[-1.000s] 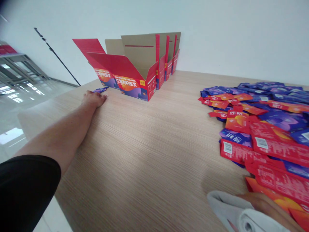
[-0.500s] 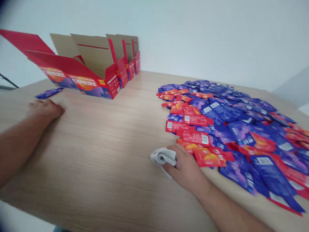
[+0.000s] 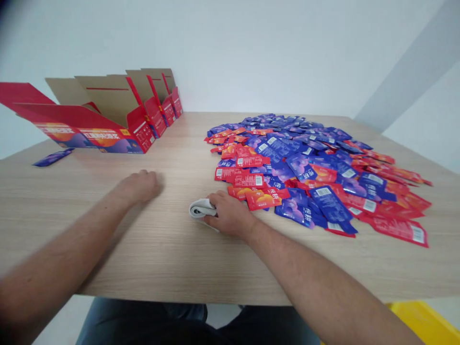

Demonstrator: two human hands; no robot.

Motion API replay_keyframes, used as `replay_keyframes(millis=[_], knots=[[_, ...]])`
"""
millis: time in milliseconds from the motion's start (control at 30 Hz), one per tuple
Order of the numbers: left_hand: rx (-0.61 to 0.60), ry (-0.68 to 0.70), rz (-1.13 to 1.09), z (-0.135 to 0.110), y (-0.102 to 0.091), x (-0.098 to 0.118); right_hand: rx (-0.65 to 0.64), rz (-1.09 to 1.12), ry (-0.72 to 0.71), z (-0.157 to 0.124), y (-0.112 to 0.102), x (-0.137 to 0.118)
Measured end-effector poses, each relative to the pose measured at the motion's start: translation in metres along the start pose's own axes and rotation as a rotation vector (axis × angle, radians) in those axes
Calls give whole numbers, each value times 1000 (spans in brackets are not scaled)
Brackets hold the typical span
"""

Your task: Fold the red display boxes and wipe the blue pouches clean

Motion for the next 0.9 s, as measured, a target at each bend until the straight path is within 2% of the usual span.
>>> replay_keyframes(millis=[133, 200, 333, 467, 667, 900], knots=[[30, 233, -103, 22, -1, 80, -48, -22, -28, 0, -3, -1], [95, 316, -189, 29, -2, 114, -48, -24, -31, 0, -3, 0], [204, 421, -330, 34, 1, 160, -49, -36, -38, 0, 0, 3], [245, 463, -393, 45, 5, 173, -46, -60, -47, 0, 1, 3], [249, 261, -355, 78, 9, 175, -53, -40, -22, 1, 1, 3], [198, 141, -351, 98, 9, 205, -50, -10, -28, 0, -1, 1]])
Point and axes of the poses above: each hand's wrist, its own z-axis towards the middle knuckle, its own y-axis out of the palm, x = y × z, the point moved 3 cm from there along z, towards the middle knuckle, and after that the axes turned 7 degrees about x, right-handed, at the moved point
